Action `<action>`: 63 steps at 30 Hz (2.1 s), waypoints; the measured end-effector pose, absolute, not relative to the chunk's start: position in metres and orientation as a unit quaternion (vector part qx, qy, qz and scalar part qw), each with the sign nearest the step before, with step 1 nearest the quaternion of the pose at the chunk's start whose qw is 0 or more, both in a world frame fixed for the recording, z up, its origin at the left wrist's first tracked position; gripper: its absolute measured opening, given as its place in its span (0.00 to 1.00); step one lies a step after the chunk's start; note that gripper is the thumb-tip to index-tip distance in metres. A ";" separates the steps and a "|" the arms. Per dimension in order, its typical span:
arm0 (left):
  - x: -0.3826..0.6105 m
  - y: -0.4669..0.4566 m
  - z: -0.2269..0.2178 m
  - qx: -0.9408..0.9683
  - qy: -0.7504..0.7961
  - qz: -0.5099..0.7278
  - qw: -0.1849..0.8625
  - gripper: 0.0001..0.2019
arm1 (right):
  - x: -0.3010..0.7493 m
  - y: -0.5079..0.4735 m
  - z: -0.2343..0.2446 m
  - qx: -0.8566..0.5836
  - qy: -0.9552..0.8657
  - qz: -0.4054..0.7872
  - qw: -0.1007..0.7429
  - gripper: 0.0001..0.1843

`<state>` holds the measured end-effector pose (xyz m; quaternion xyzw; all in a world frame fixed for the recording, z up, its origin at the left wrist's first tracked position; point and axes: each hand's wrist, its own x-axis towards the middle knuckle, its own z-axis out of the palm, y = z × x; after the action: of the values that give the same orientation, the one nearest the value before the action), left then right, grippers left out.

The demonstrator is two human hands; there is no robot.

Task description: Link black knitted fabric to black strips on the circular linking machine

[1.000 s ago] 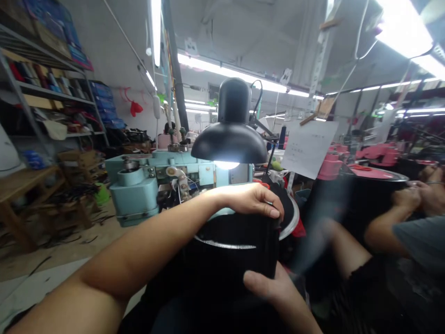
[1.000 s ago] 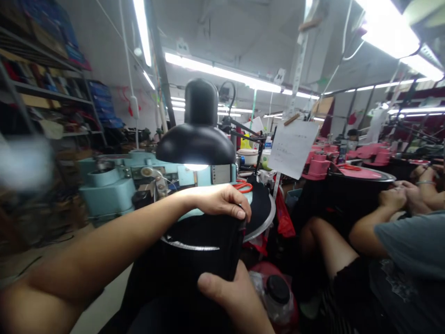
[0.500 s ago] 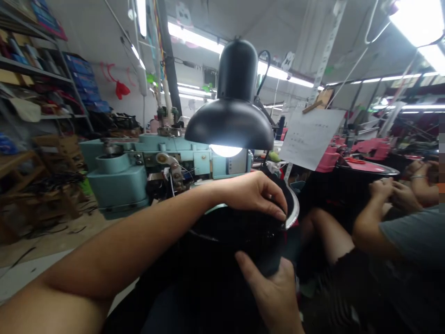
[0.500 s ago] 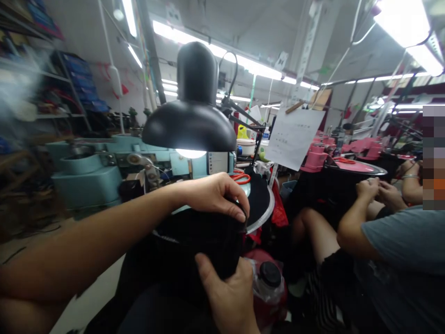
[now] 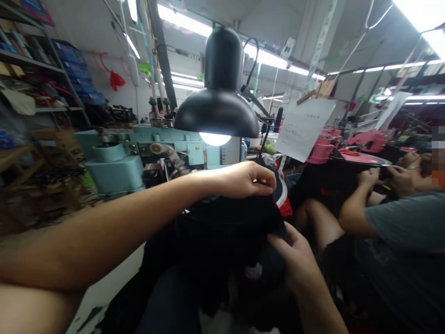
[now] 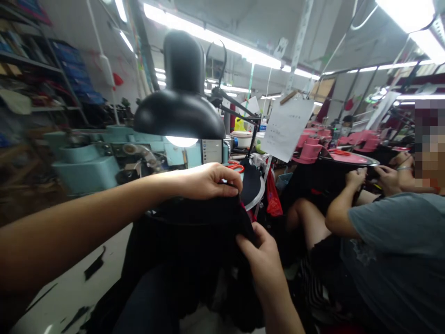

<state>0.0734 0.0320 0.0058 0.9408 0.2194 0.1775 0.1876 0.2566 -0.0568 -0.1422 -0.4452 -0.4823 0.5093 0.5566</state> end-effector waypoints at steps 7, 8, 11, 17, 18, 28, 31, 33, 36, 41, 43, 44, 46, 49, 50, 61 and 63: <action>0.065 0.056 -0.016 0.909 0.232 0.154 0.310 0.12 | 0.232 -0.063 -0.138 -0.344 -0.415 0.675 0.504 0.25; 0.063 0.057 -0.017 0.906 0.226 0.157 0.321 0.13 | 0.229 -0.063 -0.138 -0.357 -0.428 0.663 0.500 0.25; 0.060 0.061 -0.018 0.901 0.208 0.160 0.346 0.15 | 0.220 -0.066 -0.137 -0.340 -0.420 0.663 0.518 0.23; 0.059 0.067 -0.021 0.878 0.235 0.168 0.382 0.17 | 0.192 -0.070 -0.125 -0.346 -0.446 0.638 0.525 0.33; 0.060 0.066 -0.020 0.873 0.238 0.175 0.387 0.16 | 0.190 -0.070 -0.123 -0.359 -0.463 0.615 0.529 0.30; 0.068 0.055 -0.017 0.865 0.242 0.203 0.390 0.14 | 0.195 -0.071 -0.130 -0.427 -0.492 0.487 0.582 0.17; 0.069 0.059 -0.022 0.883 0.248 0.211 0.337 0.12 | 0.199 -0.057 -0.143 -0.454 -0.507 0.433 0.592 0.16; 0.067 0.058 -0.023 0.904 0.255 0.214 0.267 0.11 | 0.207 -0.046 -0.150 -0.445 -0.541 0.406 0.587 0.17; 0.063 0.050 -0.013 0.926 0.282 0.164 0.189 0.14 | 0.231 -0.038 -0.150 -0.424 -0.612 0.353 0.566 0.15; 0.070 0.041 0.004 0.935 0.268 0.074 0.220 0.11 | 0.272 -0.038 -0.138 -0.440 -0.667 0.268 0.538 0.08; 0.078 0.045 0.001 0.931 0.245 0.102 0.250 0.08 | 0.271 -0.039 -0.139 -0.448 -0.631 0.371 0.514 0.08; 0.082 0.048 -0.002 0.928 0.240 0.103 0.267 0.07 | 0.267 -0.041 -0.140 -0.441 -0.593 0.443 0.508 0.10; 0.085 0.056 -0.008 0.918 0.238 0.096 0.302 0.09 | 0.255 -0.045 -0.142 -0.406 -0.488 0.578 0.513 0.12; 0.081 0.065 -0.014 0.907 0.243 0.109 0.328 0.13 | 0.235 -0.054 -0.137 -0.335 -0.378 0.696 0.511 0.16; 0.079 0.066 -0.015 0.902 0.248 0.119 0.334 0.14 | 0.230 -0.056 -0.133 -0.320 -0.378 0.708 0.504 0.18; 0.076 0.065 -0.016 0.862 0.253 0.152 0.412 0.14 | 0.210 -0.058 -0.122 -0.406 -0.498 0.547 0.536 0.15; 0.076 0.066 -0.017 0.865 0.252 0.156 0.405 0.13 | 0.210 -0.055 -0.129 -0.435 -0.524 0.480 0.553 0.14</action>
<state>0.0760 0.0655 -0.0170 0.8649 0.2520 0.1556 0.4051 0.2098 -0.0554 -0.1288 -0.4346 -0.5241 0.4803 0.5529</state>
